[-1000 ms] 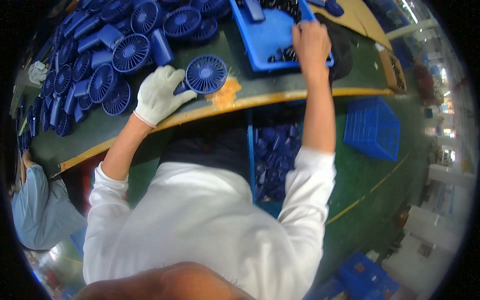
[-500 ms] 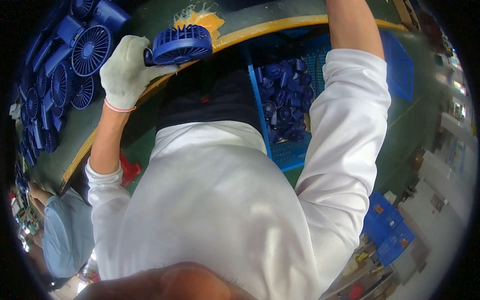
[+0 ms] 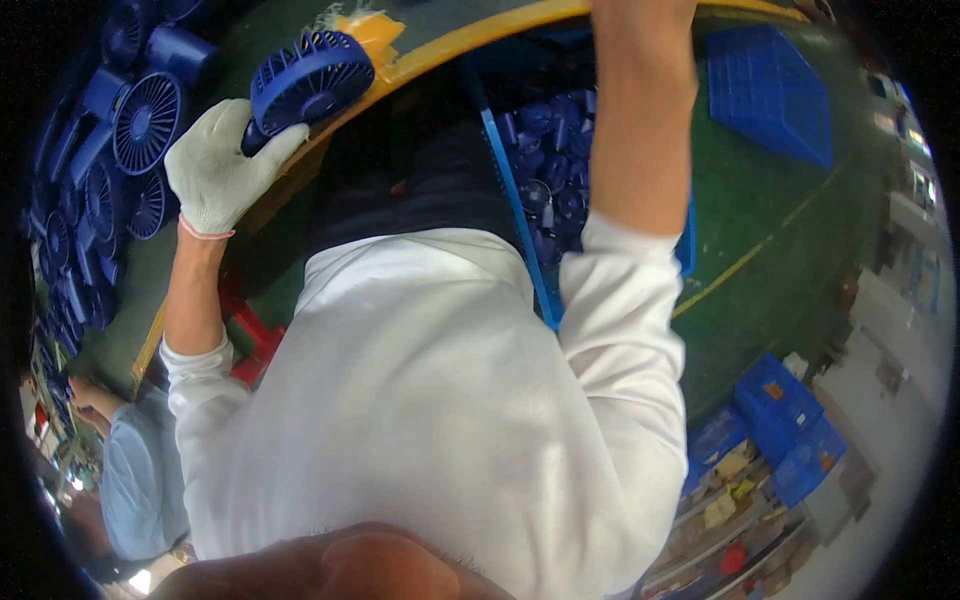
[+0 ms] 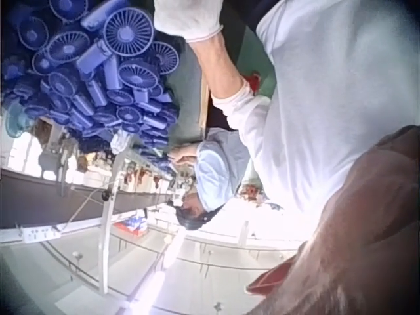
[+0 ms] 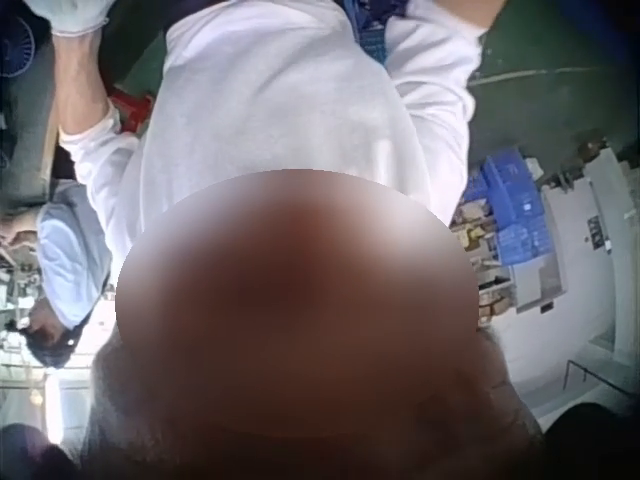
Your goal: The person assembles handheld fans by attaching a black plastic clip to a blue fan body and placing the finished unit into a blue crate.
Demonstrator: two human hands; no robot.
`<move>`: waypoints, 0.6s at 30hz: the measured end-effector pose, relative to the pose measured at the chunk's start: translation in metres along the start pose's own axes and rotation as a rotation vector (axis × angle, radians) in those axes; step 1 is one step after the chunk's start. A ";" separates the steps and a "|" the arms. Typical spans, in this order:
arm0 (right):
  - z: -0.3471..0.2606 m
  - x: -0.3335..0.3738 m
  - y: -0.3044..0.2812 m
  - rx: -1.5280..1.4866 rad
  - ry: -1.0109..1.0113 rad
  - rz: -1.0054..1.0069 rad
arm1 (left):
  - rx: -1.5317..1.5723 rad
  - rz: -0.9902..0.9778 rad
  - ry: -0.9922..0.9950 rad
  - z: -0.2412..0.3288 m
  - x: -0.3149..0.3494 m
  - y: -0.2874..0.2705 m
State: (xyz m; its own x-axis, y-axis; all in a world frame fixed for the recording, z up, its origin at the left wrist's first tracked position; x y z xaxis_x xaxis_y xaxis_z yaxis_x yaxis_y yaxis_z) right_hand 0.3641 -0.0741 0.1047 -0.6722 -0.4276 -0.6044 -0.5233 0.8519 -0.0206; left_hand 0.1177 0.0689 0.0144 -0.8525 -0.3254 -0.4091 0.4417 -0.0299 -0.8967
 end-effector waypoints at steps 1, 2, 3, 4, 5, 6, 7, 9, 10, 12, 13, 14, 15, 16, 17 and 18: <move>0.001 0.024 0.003 -0.034 0.025 0.037 | 0.034 -0.015 -0.130 0.000 -0.003 -0.006; 0.018 0.045 -0.012 -0.103 -0.055 0.022 | 0.203 -0.023 -0.221 -0.002 -0.010 -0.006; 0.025 0.073 0.006 -0.126 -0.006 0.048 | 0.265 -0.124 -0.392 -0.013 -0.010 -0.003; 0.027 0.093 0.017 -0.061 0.116 0.081 | 0.533 -0.152 -0.510 -0.020 -0.012 0.001; 0.034 0.109 0.029 -0.080 0.156 0.083 | 0.862 -0.158 -0.661 -0.027 -0.006 0.018; 0.038 0.121 0.037 -0.084 0.182 0.046 | 1.104 -0.222 -0.773 -0.023 -0.004 0.029; 0.038 0.129 0.050 -0.119 0.186 0.053 | 1.211 -0.198 -0.686 -0.023 -0.003 0.036; 0.024 0.130 0.066 0.135 -0.012 -0.017 | 1.566 -0.242 -0.780 -0.008 -0.001 0.050; 0.015 0.128 0.075 0.227 -0.159 -0.046 | 1.619 -0.288 -0.802 -0.004 0.000 0.048; -0.005 0.123 0.093 0.340 -0.402 -0.034 | 1.732 -0.091 -0.798 -0.004 -0.004 0.048; -0.009 0.122 0.101 0.398 -0.506 -0.008 | 1.730 -0.068 -0.794 -0.007 -0.002 0.047; -0.013 0.123 0.109 0.500 -0.598 -0.018 | 1.813 -0.180 -0.798 -0.004 -0.001 0.052; -0.017 0.124 0.117 0.602 -0.688 -0.026 | 1.892 -0.297 -0.800 0.000 0.000 0.056; -0.017 0.123 0.127 0.657 -0.805 -0.033 | 1.820 -0.271 -0.783 -0.001 -0.001 0.059; -0.016 0.126 0.137 0.677 -0.843 -0.114 | 1.676 -0.101 -0.714 -0.010 -0.003 0.063; -0.015 0.129 0.145 0.704 -0.879 -0.193 | 1.529 0.055 -0.639 -0.018 -0.005 0.064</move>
Point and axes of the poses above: each hand's wrist, its own x-axis away from the middle knuckle, its own y-axis out of the palm, z = x × y, the point moved 7 cm from there along -x, towards the middle knuckle, and after that the axes turned 8 degrees about -y, right-handed, at the moved point
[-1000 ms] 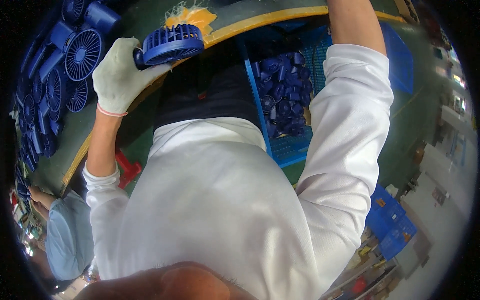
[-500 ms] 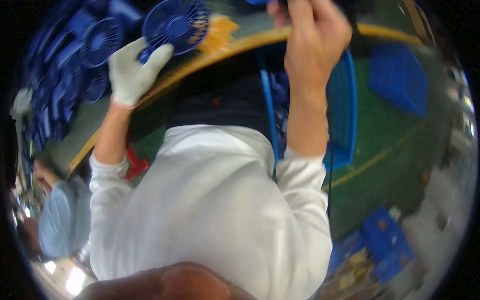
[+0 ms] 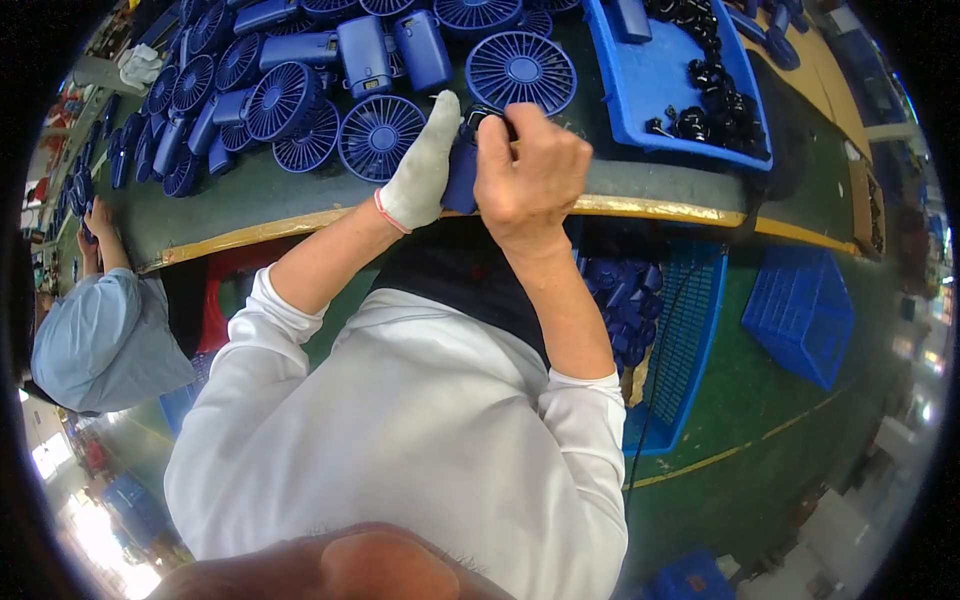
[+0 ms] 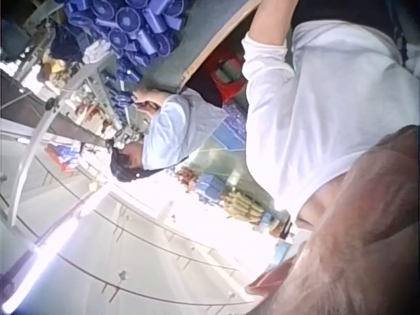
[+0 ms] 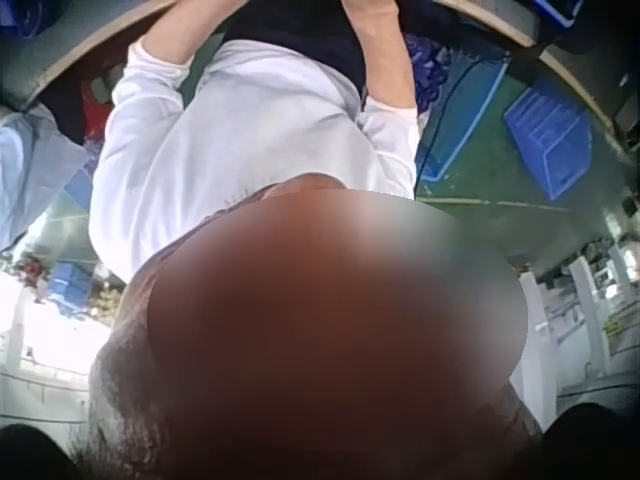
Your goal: The person assembles handheld fans by attaching a black plastic clip to a blue fan body and placing the finished unit into a blue crate.
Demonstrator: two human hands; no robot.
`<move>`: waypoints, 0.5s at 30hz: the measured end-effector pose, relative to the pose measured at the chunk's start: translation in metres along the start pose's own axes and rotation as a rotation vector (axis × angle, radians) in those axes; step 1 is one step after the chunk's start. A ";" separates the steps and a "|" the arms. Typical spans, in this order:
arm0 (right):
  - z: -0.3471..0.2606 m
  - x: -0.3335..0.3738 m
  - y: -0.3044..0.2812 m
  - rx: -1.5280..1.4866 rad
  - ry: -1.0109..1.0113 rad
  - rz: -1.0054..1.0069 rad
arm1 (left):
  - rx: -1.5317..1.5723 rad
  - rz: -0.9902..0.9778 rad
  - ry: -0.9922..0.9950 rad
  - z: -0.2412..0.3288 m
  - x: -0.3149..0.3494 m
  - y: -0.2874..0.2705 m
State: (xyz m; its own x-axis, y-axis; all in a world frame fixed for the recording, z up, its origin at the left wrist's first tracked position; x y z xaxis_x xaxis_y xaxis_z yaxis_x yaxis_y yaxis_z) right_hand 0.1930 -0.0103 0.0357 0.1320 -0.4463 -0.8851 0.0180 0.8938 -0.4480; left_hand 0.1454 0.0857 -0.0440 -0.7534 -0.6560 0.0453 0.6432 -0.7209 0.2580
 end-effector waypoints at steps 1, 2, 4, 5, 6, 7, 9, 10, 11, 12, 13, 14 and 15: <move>-0.008 -0.001 0.000 -0.013 -0.038 0.038 | -0.041 -0.013 0.010 -0.006 0.000 -0.010; -0.013 0.004 0.003 -0.031 -0.045 0.037 | -0.112 -0.013 -0.026 0.001 0.000 -0.009; -0.017 0.012 0.000 -0.118 -0.040 0.001 | -0.200 -0.017 -0.065 0.012 0.003 -0.002; -0.015 0.010 -0.005 -0.218 -0.005 0.006 | -0.232 -0.010 -0.054 0.017 0.007 0.000; -0.014 0.008 -0.009 -0.318 0.032 0.009 | -0.265 -0.003 -0.044 0.020 0.010 0.001; -0.008 0.018 -0.014 -0.304 0.150 0.034 | -0.267 0.001 0.003 0.016 0.007 0.000; 0.010 0.038 -0.024 -0.326 0.428 0.151 | -0.433 -0.046 -0.109 0.014 0.009 0.004; 0.017 0.048 -0.022 -0.427 0.562 0.107 | -0.490 0.000 -0.016 0.020 0.009 0.004; 0.022 0.056 -0.017 -0.554 0.697 0.089 | -0.491 -0.003 -0.020 0.020 0.010 0.005; 0.025 0.063 -0.012 -0.680 0.832 0.072 | -0.500 0.006 -0.038 0.019 0.011 0.004; 0.024 0.065 -0.006 -0.762 0.873 0.050 | -0.509 0.013 -0.057 0.019 0.011 0.004; 0.023 0.071 0.003 -0.946 1.003 0.066 | -0.495 -0.027 -0.003 0.025 0.013 0.009; 0.020 0.076 0.012 -1.132 1.129 0.087 | -0.442 -0.053 -0.021 0.024 0.013 0.011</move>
Point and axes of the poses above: each hand's wrist, its own x-axis away from the middle knuckle, its own y-axis out of the palm, z = x × y, the point moved 7 cm from there along -x, towards the middle knuckle, and after that the axes turned 8 degrees about -y, right-handed, at the moved point
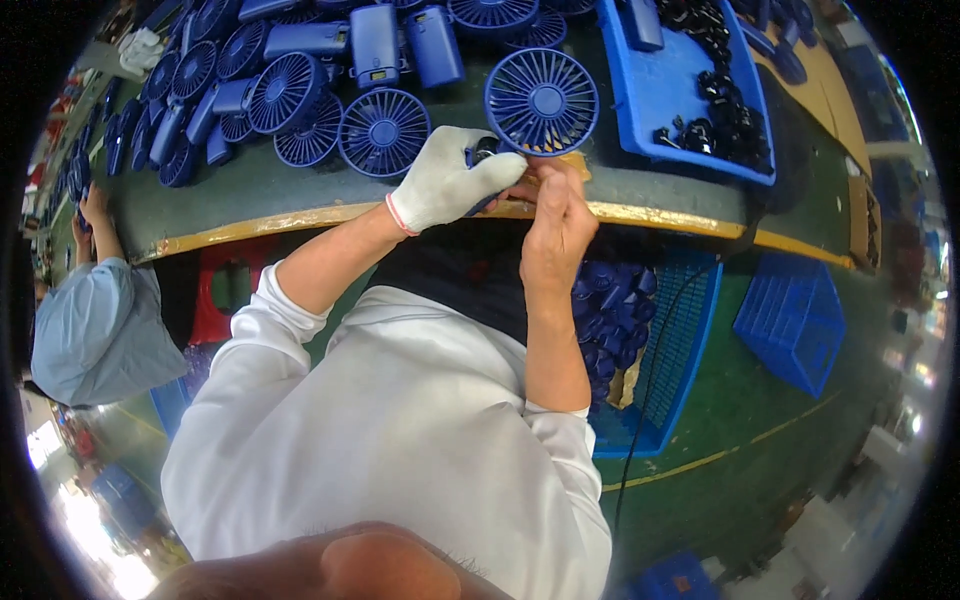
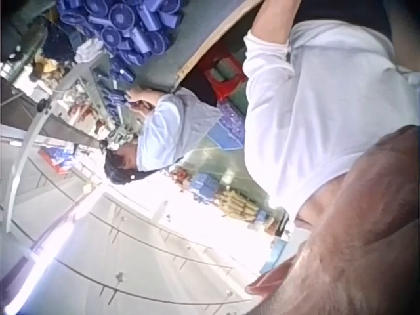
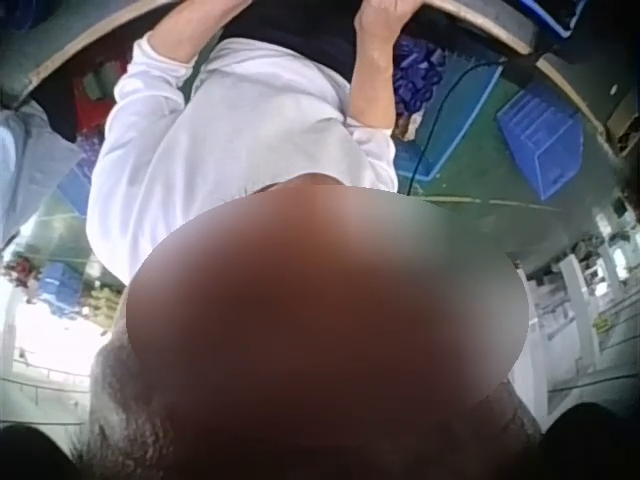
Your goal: The person assembles handheld fans by attaching a black plastic clip to a blue fan body and placing the finished unit into a blue crate.
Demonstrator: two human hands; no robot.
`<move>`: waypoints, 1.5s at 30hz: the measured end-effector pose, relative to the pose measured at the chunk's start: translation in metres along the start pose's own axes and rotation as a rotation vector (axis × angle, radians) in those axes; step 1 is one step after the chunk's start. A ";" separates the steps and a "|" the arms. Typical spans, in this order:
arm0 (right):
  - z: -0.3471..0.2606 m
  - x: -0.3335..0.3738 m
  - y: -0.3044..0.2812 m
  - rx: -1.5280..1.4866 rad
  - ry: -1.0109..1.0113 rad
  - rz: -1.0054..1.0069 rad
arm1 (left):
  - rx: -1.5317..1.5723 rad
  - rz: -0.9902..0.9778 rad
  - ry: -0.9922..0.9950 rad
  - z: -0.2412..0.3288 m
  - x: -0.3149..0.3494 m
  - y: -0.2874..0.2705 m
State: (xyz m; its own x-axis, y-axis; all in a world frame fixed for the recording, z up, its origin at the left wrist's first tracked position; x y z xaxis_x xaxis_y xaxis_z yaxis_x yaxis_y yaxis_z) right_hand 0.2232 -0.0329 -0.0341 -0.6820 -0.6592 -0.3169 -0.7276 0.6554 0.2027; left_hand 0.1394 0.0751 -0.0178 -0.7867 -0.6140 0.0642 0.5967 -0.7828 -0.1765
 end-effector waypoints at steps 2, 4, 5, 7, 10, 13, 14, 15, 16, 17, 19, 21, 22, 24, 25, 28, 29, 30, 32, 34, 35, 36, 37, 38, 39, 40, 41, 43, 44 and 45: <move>0.011 0.000 0.004 -0.225 0.170 0.003 | 0.137 -0.154 -0.157 -0.003 0.003 0.011; 0.021 0.002 0.006 -0.352 0.353 0.006 | 0.330 -0.257 -0.300 -0.003 0.010 0.021; 0.021 0.002 0.008 -0.378 0.400 0.032 | 0.444 -0.305 -0.365 -0.007 0.012 0.025; 0.016 0.004 0.013 -0.512 0.461 0.049 | 0.495 -0.329 -0.435 -0.008 0.016 0.031; 0.015 0.008 0.004 -0.380 0.416 0.097 | 0.536 -0.356 -0.477 -0.012 0.020 0.039; -0.007 0.009 0.000 -0.235 0.239 0.133 | 0.411 -0.331 -0.440 -0.009 0.026 0.043; -0.018 0.010 -0.002 -0.156 0.172 0.165 | 0.382 -0.349 -0.400 -0.010 0.028 0.047; -0.017 0.010 -0.005 -0.164 0.120 0.161 | 0.335 -0.377 -0.345 -0.009 0.029 0.048; -0.017 0.010 -0.009 -0.173 0.069 0.156 | 0.344 -0.376 -0.346 -0.011 0.031 0.050; -0.017 0.009 -0.010 -0.181 0.103 0.075 | 0.534 -0.495 -0.419 -0.013 0.037 0.059; -0.008 0.002 -0.017 -0.469 -0.207 -0.071 | 0.803 -0.738 -0.545 -0.013 0.050 0.079; 0.002 0.008 -0.012 -0.554 -0.076 -0.183 | 0.574 -0.773 -0.405 -0.004 0.051 0.065; 0.007 0.007 -0.011 -0.605 -0.047 -0.235 | 0.065 -0.418 -0.157 0.002 0.035 0.055; 0.003 0.007 -0.002 -0.600 -0.047 -0.265 | -0.340 0.043 0.238 0.034 0.042 0.034; 0.006 0.011 -0.001 -0.637 -0.034 -0.166 | -0.465 0.125 0.333 0.043 0.045 0.033; 0.009 0.025 -0.016 -0.537 0.128 -0.155 | -0.650 0.123 0.556 0.050 0.055 0.024; 0.016 0.035 -0.033 -0.532 0.151 -0.166 | -0.731 0.162 0.645 0.057 0.059 0.015; 0.024 0.049 -0.050 -0.501 0.169 -0.180 | -0.798 0.253 0.694 0.063 0.061 -0.002; 0.043 0.086 -0.094 -0.674 0.133 -0.158 | -0.971 0.310 0.578 0.073 0.058 -0.034; 0.082 0.135 -0.140 -0.719 0.391 0.107 | -1.247 0.447 0.443 0.056 0.054 -0.061; 0.102 0.156 -0.157 -0.756 0.537 0.262 | -1.320 0.390 0.404 0.048 0.056 -0.064; 0.123 0.176 -0.175 -0.765 0.692 0.448 | -1.332 0.407 0.391 0.047 0.059 -0.062; 0.137 0.194 -0.195 -0.637 0.760 0.605 | -1.325 0.392 0.355 0.042 0.060 -0.059; 0.157 0.218 -0.221 -0.585 0.853 0.773 | -1.276 0.345 0.381 0.044 0.060 -0.052; 0.170 0.237 -0.240 -0.570 0.904 0.917 | -1.231 0.299 0.405 0.045 0.058 -0.044; 0.173 0.242 -0.251 -0.458 0.916 0.974 | -1.175 0.301 0.456 0.048 0.057 -0.036; 0.173 0.248 -0.256 -0.347 0.929 1.035 | -1.095 0.267 0.475 0.049 0.054 -0.029; 0.136 0.190 -0.232 -0.139 0.662 0.762 | -1.001 0.218 0.472 0.047 0.049 -0.021; 0.109 0.152 -0.212 -0.076 0.497 0.553 | -0.977 0.214 0.500 0.047 0.047 -0.018; 0.076 0.112 -0.193 0.047 0.384 0.422 | -0.954 0.211 0.528 0.046 0.045 -0.016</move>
Point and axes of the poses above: each hand's wrist, its own x-axis away from the middle knuckle, its own y-axis out of the palm, z = x × y, the point moved 7 cm from there along -x, towards the middle knuckle, and after that the axes turned 8 degrees about -y, right-handed, at the moved point
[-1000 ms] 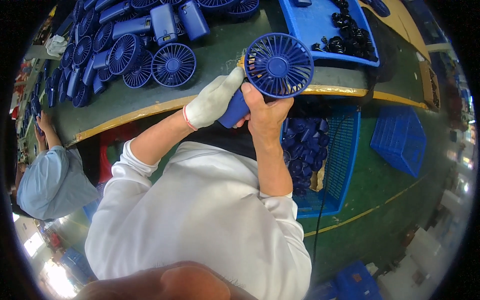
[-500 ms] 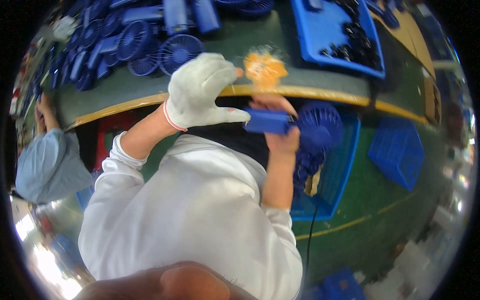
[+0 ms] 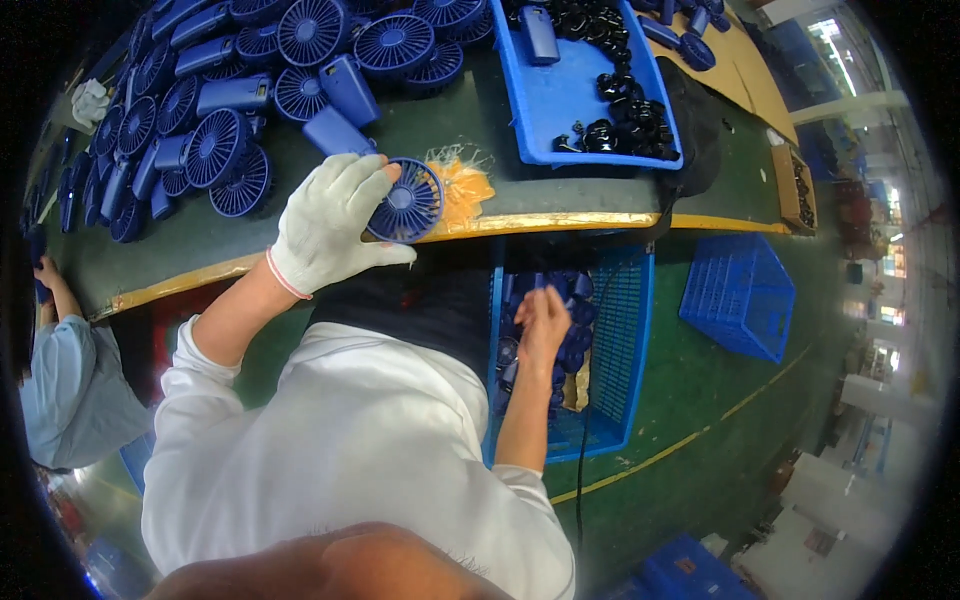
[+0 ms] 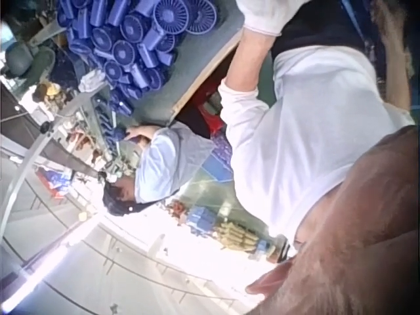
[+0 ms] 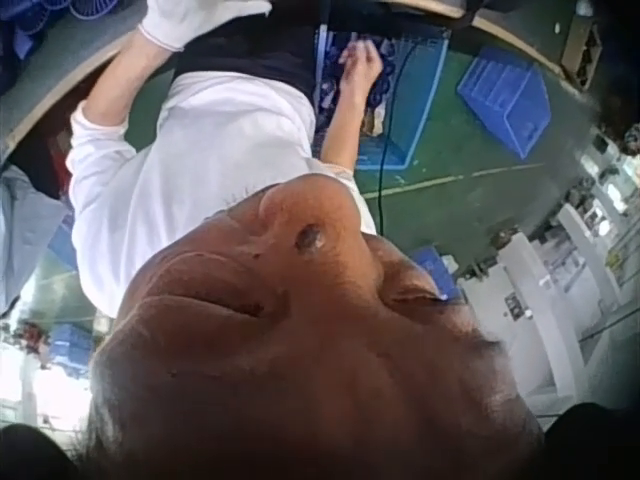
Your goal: The person assembles handheld fans by attaching a black plastic clip to a blue fan body and placing the finished unit into a blue crate.
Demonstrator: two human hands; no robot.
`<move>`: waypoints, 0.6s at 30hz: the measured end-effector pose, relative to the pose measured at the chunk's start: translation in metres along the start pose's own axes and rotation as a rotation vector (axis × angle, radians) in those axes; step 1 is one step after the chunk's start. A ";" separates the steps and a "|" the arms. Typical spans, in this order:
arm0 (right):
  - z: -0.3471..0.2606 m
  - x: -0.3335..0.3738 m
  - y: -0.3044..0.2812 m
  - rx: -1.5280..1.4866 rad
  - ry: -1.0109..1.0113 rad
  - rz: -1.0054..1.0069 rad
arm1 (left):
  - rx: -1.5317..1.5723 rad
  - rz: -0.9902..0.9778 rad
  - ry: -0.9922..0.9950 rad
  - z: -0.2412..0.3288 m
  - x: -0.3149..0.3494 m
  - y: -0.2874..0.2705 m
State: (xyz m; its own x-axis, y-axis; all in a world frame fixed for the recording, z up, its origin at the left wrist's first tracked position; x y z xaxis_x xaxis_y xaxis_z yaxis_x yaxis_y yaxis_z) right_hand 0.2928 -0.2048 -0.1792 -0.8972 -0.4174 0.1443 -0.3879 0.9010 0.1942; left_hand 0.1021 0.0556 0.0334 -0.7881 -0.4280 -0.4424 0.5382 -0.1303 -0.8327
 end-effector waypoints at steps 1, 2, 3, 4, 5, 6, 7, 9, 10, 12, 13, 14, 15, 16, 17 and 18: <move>-0.049 -0.012 0.031 0.119 -0.139 -0.084 | -0.010 0.063 0.072 0.002 -0.005 -0.004; -0.096 -0.024 0.059 0.224 -0.333 -0.182 | -0.024 0.051 0.080 -0.002 -0.011 -0.002; -0.141 -0.032 0.086 0.315 -0.537 -0.200 | -0.038 0.038 0.090 -0.007 -0.016 0.002; -0.169 -0.051 0.098 0.489 -0.704 -0.243 | -0.045 0.020 0.078 -0.015 -0.017 0.010; -0.204 -0.062 0.121 0.645 -1.038 -0.176 | -0.042 0.022 0.089 -0.017 -0.016 0.013; -0.220 -0.087 0.137 0.700 -1.072 -0.188 | -0.044 -0.022 0.070 -0.022 -0.014 0.017; -0.234 -0.109 0.156 0.860 -1.140 -0.176 | -0.044 -0.065 0.053 -0.026 -0.015 0.020; -0.241 -0.154 0.183 1.313 -1.342 -0.167 | -0.076 0.037 0.068 -0.023 -0.016 0.014; -0.233 -0.175 0.196 1.579 -1.219 -0.188 | -0.121 0.007 0.033 -0.029 -0.014 0.018; -0.218 -0.209 0.213 1.953 -0.869 -0.206 | -0.117 0.017 -0.016 -0.034 -0.013 0.019; -0.206 -0.222 0.218 2.059 -0.857 -0.269 | -0.119 -0.008 -0.030 -0.039 -0.011 0.020; -0.195 -0.233 0.221 2.102 -0.910 -0.294 | -0.086 0.039 -0.010 -0.034 -0.010 0.011; -0.188 -0.242 0.226 2.115 -0.995 -0.336 | -0.052 0.094 0.028 -0.031 -0.007 0.004; -0.186 -0.246 0.229 2.037 -1.093 -0.325 | -0.084 0.061 0.026 -0.032 -0.001 0.003; -0.186 -0.244 0.236 2.039 -1.084 -0.365 | -0.113 0.127 0.039 -0.027 0.001 0.001; -0.190 -0.249 0.235 1.963 -0.907 -0.394 | -0.148 0.192 0.044 -0.025 0.003 -0.003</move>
State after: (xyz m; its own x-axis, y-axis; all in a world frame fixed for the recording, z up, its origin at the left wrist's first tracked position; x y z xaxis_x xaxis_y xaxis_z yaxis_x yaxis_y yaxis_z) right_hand 0.4648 0.0885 0.0154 -0.3428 -0.9315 -0.1214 0.3398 -0.0024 -0.9405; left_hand 0.0908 0.0773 0.0263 -0.6894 -0.3922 -0.6090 0.6325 0.0838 -0.7700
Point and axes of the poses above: each hand's wrist, its own x-axis away from the middle knuckle, its own y-axis out of the palm, z = x × y, the point moved 7 cm from there along -x, towards the middle knuckle, and after that the axes turned 8 degrees about -y, right-handed, at the moved point
